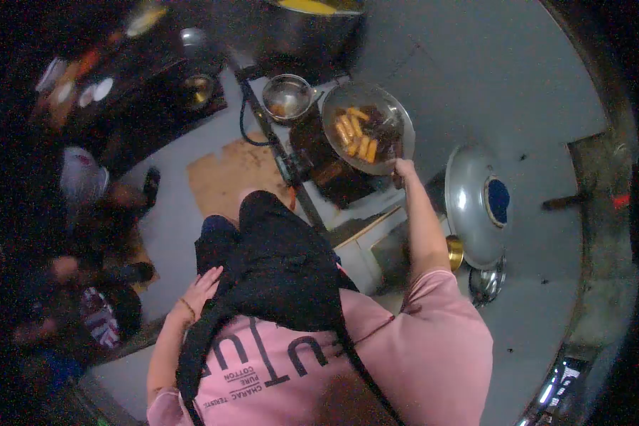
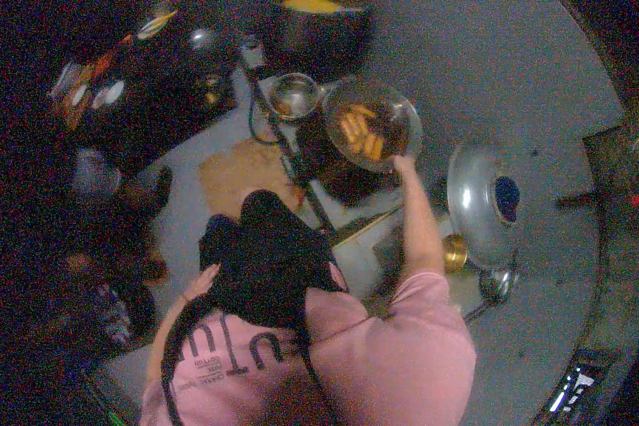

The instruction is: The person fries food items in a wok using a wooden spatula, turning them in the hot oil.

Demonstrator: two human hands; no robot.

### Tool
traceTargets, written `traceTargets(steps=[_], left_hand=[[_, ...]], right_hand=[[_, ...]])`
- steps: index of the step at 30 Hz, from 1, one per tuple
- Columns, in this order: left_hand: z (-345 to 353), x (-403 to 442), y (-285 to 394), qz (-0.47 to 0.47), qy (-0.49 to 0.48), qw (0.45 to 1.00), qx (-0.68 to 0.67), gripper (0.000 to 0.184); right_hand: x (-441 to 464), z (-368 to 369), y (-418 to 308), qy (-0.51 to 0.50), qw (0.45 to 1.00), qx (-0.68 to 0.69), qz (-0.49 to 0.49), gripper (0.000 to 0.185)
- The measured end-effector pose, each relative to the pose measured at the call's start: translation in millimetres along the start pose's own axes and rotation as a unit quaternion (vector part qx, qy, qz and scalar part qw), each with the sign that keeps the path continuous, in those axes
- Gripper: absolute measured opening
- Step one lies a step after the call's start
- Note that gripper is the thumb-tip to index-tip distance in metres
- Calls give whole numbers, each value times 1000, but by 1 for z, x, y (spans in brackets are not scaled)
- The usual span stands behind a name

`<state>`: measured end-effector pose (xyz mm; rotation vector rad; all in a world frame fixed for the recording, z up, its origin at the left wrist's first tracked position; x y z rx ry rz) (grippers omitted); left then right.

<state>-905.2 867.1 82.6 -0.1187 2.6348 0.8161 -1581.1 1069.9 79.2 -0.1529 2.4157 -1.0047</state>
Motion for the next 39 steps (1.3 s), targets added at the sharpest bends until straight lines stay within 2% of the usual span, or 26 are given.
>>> traceTargets(steps=[1, 4, 7, 9, 11, 13, 16, 17, 18, 19, 20, 22, 24, 25, 26, 27, 28, 29, 31, 33, 34, 37, 38, 39], left_hand=[[2, 0, -3, -6, -7, 1000, -1, 89], [5, 8, -19, 40, 17, 998, 51, 101], [-18, 18, -16, 46, 10, 999, 21, 107], [-9, 13, -13, 38, 0, 999, 21, 105], [-14, 9, -1, 38, 0, 999, 20, 102], [-17, 7, 3, 40, 3, 999, 18, 100], [-10, 14, -2, 38, 7, 999, 31, 94], [-9, 17, -2, 45, -6, 992, -115, 92], [-18, 16, 3, 62, 20, 992, -104, 94], [-32, 15, 18, 88, 49, 991, -85, 95], [-48, 13, 33, 109, 70, 989, -65, 96], [-62, 13, 54, 120, 67, 990, -43, 100], [-65, 19, 64, 107, 34, 993, -19, 107], [-31, 28, 48, 113, 76, 991, -2, 110], [-39, 28, 57, 132, 84, 987, -43, 113], [-52, 19, 75, 113, 91, 988, -55, 115], [-13, 33, 48, 124, 79, 989, -25, 121], [-9, 33, 50, 110, 79, 990, -40, 125], [-2, 31, 55, 93, 85, 991, -49, 128], [15, 39, 55, 110, 75, 990, -46, 132], [26, 46, 55, 99, 84, 992, -12, 133], [33, 31, 49, 120, 97, 987, -36, 134], [38, 33, 52, 122, 100, 987, -41, 134], [41, 30, 51, 143, 120, 981, -56, 134]], right_hand=[[5, 4, 7, -8, 1000, -11, 14, 14], [-22, 7, 21, -100, 993, -53, -44, 15], [-75, 10, -17, -88, 996, 4, -33, 14], [-97, 14, -10, -101, 994, 33, 35, 16], [-119, 14, -10, -119, 990, 64, 45, 20], [-143, 10, -20, -147, 979, 95, 105, 24], [-181, -1, -41, -119, 981, 135, 65, 25], [-178, -6, -33, -109, 989, 89, 37, 24], [-162, -14, -19, -107, 993, 44, 1, 23], [-139, -14, 14, -119, 992, 44, 2, 18], [-137, -16, 16, -113, 991, 63, -16, 13], [-147, -18, 13, -93, 988, 123, -17, 7], [-142, -22, 25, -78, 982, 169, -18, 12], [-137, -23, 33, -72, 978, 194, -16, 17], [-122, -27, 44, -84, 977, 195, -23, 14], [-109, -29, 56, -109, 976, 185, -34, 12], [-90, -32, 75, -133, 975, 169, -51, 11], [-73, -34, 92, -158, 973, 153, -65, 12], [-187, -43, -14, -155, 957, 231, 87, 13], [-173, -51, 3, -174, 951, 223, 122, 21], [-174, -56, 5, -184, 946, 212, 163, 34], [-215, -58, -32, -159, 953, 221, 132, 35], [-198, -61, -15, -157, 955, 216, 132, 35], [-165, -54, 9, -154, 950, 242, 125, 22]])
Point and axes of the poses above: each hand's wrist, its own x-axis towards the middle knuckle, its own z-axis out of the palm, y = z × x, the point moved 2 cm from there along x, towards the middle knuckle, and after that the axes turned 3 degrees about -y, right-handed, at the moved point
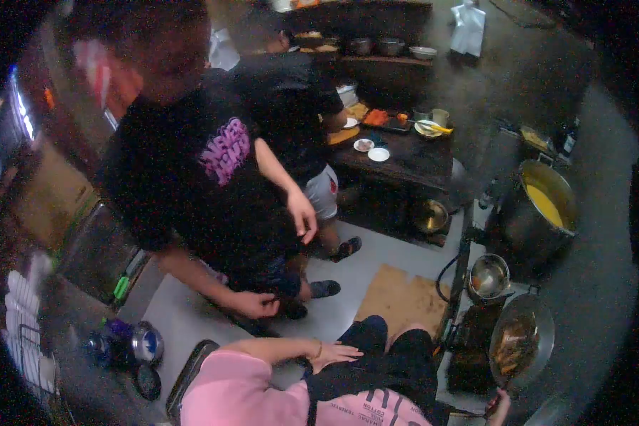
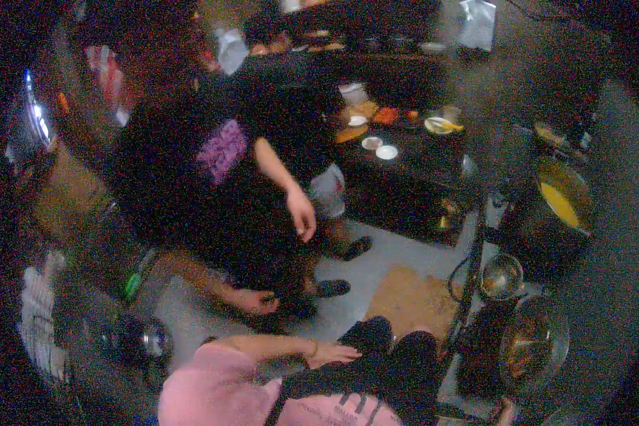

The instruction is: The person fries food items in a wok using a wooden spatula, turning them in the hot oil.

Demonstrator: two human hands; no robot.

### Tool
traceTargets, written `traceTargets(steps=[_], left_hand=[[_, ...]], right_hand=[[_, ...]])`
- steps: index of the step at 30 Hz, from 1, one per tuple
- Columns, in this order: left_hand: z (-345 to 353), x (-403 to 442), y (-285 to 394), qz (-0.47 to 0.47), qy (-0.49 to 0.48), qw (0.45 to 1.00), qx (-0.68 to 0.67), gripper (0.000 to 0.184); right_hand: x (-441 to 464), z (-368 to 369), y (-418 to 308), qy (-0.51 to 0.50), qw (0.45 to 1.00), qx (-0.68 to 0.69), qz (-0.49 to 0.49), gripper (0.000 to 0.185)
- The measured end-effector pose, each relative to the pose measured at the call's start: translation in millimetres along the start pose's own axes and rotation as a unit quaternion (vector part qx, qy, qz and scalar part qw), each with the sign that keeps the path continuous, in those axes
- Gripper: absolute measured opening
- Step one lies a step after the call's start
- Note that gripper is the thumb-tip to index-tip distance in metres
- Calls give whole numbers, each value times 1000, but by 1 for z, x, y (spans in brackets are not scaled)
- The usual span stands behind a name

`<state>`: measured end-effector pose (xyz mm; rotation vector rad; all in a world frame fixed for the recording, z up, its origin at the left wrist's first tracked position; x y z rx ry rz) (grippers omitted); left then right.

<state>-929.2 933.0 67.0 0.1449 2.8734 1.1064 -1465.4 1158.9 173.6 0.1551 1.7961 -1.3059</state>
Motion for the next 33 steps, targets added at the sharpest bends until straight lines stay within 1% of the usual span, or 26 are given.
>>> traceTargets(steps=[1, 2, 4, 5, 7, 11, 12, 14, 16, 17, 19, 22, 23, 25, 29, 31, 33], left_hand=[[1, -1, 3, 22, 23, 999, -14, 135], [-19, 0, -13, 19, 20, 1000, -14, 135], [-35, 2, -1, 17, -9, 1000, -20, 134], [-42, 4, 7, 16, -9, 1000, -19, 134], [-50, 5, 22, -65, -96, 991, 73, 134], [-49, 6, 29, -80, -113, 988, 66, 134], [-54, 12, 11, -71, -114, 989, 54, 134], [-55, 12, 13, -64, -114, 991, 42, 133], [-58, 13, 17, -98, -135, 986, 7, 132], [-61, 12, 20, -97, -135, 986, 3, 132], [-73, 7, 27, -64, -129, 988, 58, 132], [-85, 9, 37, -80, -146, 985, 41, 132], [-83, 10, 37, -80, -146, 985, 40, 132], [-81, 8, 31, -45, -116, 991, 38, 132], [-76, 5, 28, -59, -125, 989, 41, 132], [-81, 5, 31, -65, -110, 991, 31, 131], [-80, 2, 28, -72, -118, 990, 17, 131]], right_hand=[[32, -14, 7, -2, 1000, 24, -13, 13], [67, 0, -5, -4, 1000, 25, -10, 13], [90, -9, -10, 22, 993, -28, -111, 17], [104, -13, -15, 40, 986, -58, -148, 18], [120, -17, -19, 47, 982, -80, -167, 18], [132, -30, -14, 34, 982, -76, -171, 18], [144, -27, -18, 34, 981, -82, -173, 18], [144, -27, -15, 30, 980, -81, -177, 18], [139, -30, -12, 26, 981, -80, -177, 19], [136, -32, -10, 25, 981, -80, -177, 19], [129, -30, -5, 22, 980, -78, -181, 19], [121, -35, 3, 15, 980, -74, -183, 19], [118, -36, 5, 12, 980, -71, -184, 19], [111, -37, 10, 7, 980, -67, -185, 20], [99, -33, 15, -1, 980, -59, -188, 20], [93, -25, 14, -14, 980, -47, -195, 20], [85, -24, 14, -5, 980, -53, -191, 21]])
Point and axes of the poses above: each hand's wrist, its own x-axis towards the middle knuckle, its own z-axis out of the palm, y = z × x, the point moved 2 cm from there along x, towards the middle knuckle, and after that the axes turned 3 degrees about -y, right-handed, at the moved point
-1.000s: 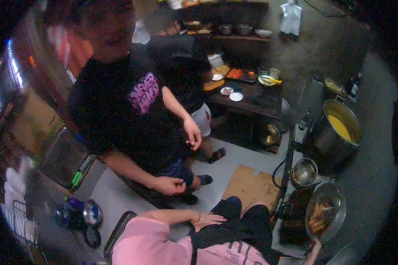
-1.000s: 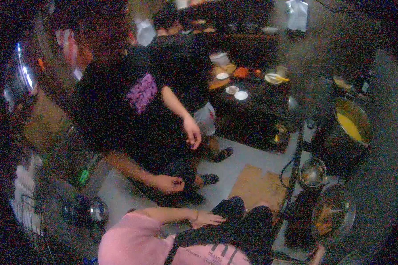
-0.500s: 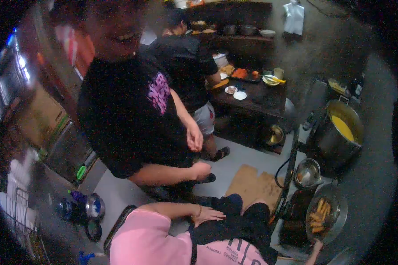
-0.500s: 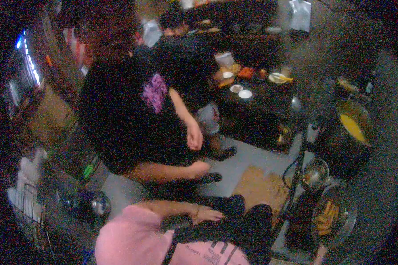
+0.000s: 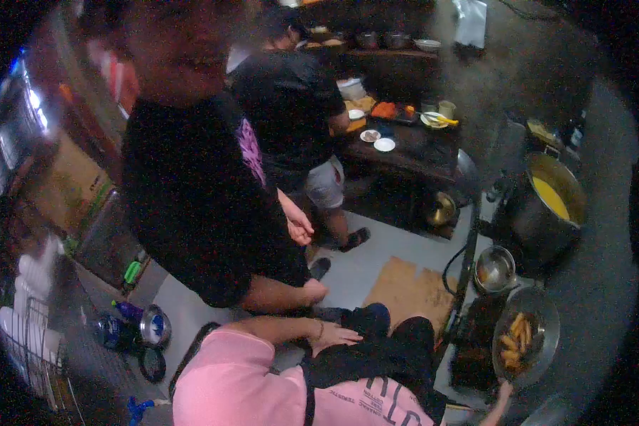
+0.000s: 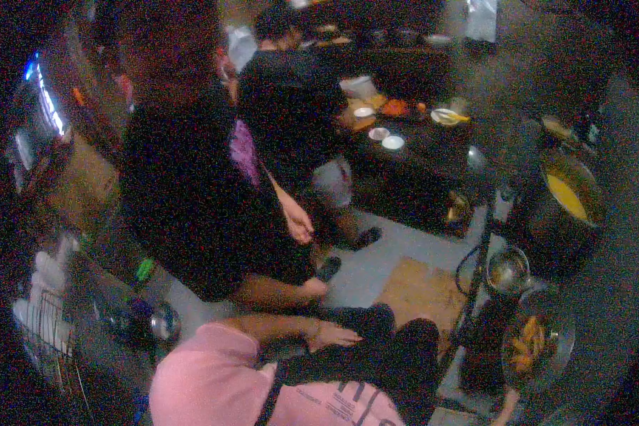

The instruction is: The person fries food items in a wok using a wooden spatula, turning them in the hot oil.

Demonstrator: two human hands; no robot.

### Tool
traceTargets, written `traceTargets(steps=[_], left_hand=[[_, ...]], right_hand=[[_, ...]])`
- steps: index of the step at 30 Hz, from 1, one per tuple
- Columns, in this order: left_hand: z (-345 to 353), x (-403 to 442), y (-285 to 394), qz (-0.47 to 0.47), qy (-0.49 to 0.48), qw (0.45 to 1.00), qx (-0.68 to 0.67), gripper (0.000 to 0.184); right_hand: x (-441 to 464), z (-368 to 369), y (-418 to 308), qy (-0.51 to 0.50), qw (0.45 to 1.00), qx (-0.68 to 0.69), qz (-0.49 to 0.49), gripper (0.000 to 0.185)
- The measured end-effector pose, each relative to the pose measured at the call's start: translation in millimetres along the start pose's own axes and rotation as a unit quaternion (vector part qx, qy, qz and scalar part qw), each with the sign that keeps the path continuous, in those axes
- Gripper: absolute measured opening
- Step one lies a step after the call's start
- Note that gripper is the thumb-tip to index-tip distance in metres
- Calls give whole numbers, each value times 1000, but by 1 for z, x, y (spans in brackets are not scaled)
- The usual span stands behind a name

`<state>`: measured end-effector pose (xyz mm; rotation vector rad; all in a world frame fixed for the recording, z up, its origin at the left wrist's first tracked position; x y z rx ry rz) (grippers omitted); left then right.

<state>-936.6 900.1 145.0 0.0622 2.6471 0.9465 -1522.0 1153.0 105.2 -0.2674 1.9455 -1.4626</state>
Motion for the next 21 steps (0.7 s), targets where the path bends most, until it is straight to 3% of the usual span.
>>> traceTargets(steps=[8, 10, 11, 13, 21], left_hand=[[-15, -5, -5, -18, -20, 1000, 16, 134], [-19, -3, -2, -65, -66, 995, 36, 134], [-13, -2, -6, -68, -66, 995, 37, 134], [-12, -2, -9, 31, 28, 999, -14, 133], [-11, -1, -9, -19, -5, 1000, 3, 135]], right_hand=[[-18, 21, -10, -1, 1000, 15, -2, 22], [-18, 23, -11, -1, 1000, 14, -4, 23], [-18, 23, -11, -1, 1000, 16, -5, 23], [-14, 29, -11, -7, 1000, 17, -4, 24], [-16, 39, -24, -15, 1000, 10, -19, 25]])
Point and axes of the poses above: each hand's wrist, its own x-axis towards the middle knuckle, its own z-axis out of the palm, y = z × x, the point moved 2 cm from there along x, towards the middle knuckle, and after that the axes turned 3 degrees about -y, right-handed, at the moved point
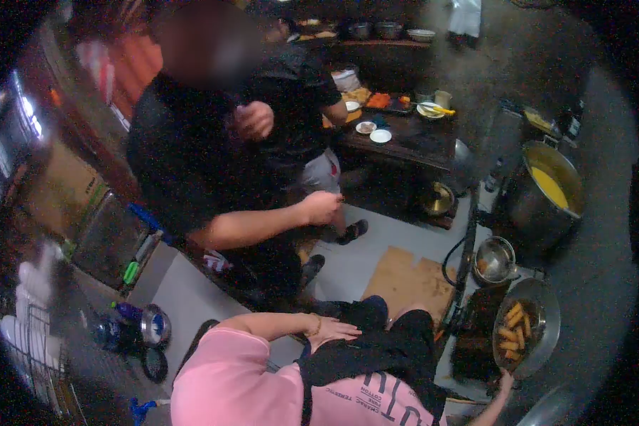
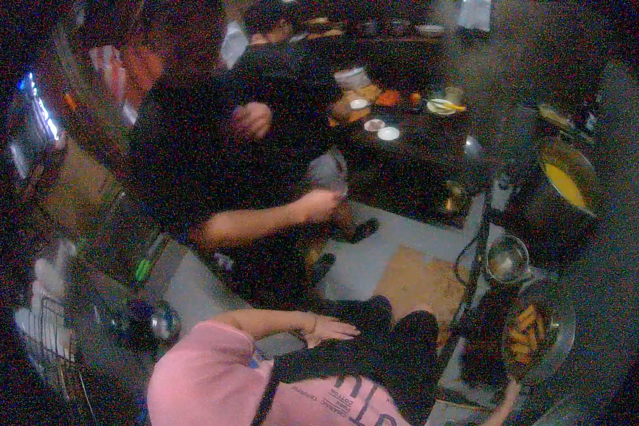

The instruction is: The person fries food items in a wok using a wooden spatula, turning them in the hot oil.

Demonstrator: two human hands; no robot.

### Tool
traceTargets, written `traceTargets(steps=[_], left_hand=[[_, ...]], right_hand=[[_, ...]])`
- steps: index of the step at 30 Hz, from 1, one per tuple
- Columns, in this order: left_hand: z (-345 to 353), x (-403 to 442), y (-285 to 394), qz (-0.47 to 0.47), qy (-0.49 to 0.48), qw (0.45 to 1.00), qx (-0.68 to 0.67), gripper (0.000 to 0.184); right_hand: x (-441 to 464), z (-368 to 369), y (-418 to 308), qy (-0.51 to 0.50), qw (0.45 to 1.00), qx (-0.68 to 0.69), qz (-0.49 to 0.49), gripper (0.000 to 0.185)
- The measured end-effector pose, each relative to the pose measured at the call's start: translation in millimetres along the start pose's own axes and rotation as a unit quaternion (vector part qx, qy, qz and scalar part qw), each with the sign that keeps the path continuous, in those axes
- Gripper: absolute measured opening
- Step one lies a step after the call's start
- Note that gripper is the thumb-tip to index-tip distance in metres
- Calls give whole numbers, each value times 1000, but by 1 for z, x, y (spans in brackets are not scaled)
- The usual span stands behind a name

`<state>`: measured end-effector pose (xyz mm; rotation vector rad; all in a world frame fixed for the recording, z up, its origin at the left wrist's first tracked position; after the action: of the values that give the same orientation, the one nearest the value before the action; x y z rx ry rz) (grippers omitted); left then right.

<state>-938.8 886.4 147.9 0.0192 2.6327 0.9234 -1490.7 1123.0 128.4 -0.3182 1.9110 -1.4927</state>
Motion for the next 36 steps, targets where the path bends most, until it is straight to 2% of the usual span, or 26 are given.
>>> traceTargets(steps=[4, 6, 8, 9, 10, 13, 14, 15, 17, 23, 25, 28, 36], left_hand=[[3, 0, -5, 6, -9, 1000, -6, 137], [3, 1, -6, -2, -17, 1000, -1, 137], [6, 2, -8, -11, -24, 1000, 4, 136], [10, 3, -11, 0, -13, 1000, 0, 137], [11, 3, -12, 11, -2, 1000, -4, 137], [10, 4, -12, 0, -13, 1000, 10, 137], [10, 4, -12, -1, -12, 1000, 10, 137], [10, 5, -12, -1, -15, 1000, 15, 137], [8, 6, -10, -2, -17, 1000, 20, 137], [8, 9, -8, -11, -23, 999, 25, 138], [13, 11, -13, 54, 32, 998, 1, 140], [17, 11, -16, 72, 41, 997, 1, 141], [16, 10, -15, 48, 24, 998, 20, 140]], right_hand=[[-18, 13, -26, -13, 998, -5, -68, 26], [34, -18, 33, 8, 997, -77, -11, 25], [95, -62, 103, 12, 978, -210, -3, 28], [134, -87, 142, -17, 940, -340, -24, 30], [196, -118, 194, -100, 830, -542, -83, 34], [184, -110, 187, -49, 825, -556, -84, 34], [150, -101, 168, -6, 892, -450, -31, 33], [126, -87, 151, 27, 934, -356, 6, 33], [106, -75, 132, 35, 950, -310, 24, 33], [92, -64, 109, 42, 963, -262, 39, 32], [90, -63, 105, 43, 966, -251, 43, 32], [85, -62, 100, 45, 969, -240, 46, 32], [77, -60, 95, 54, 976, -205, 53, 33]])
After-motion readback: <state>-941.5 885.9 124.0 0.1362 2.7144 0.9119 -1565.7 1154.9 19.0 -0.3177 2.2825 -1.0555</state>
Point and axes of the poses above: each hand's wrist, its own x-axis towards the middle knuckle, its own z-axis out of the palm, y = z × x, the point moved 2 cm from there along x, towards the middle knuckle, and after that the axes turned 3 degrees about -y, right-handed, at the moved point
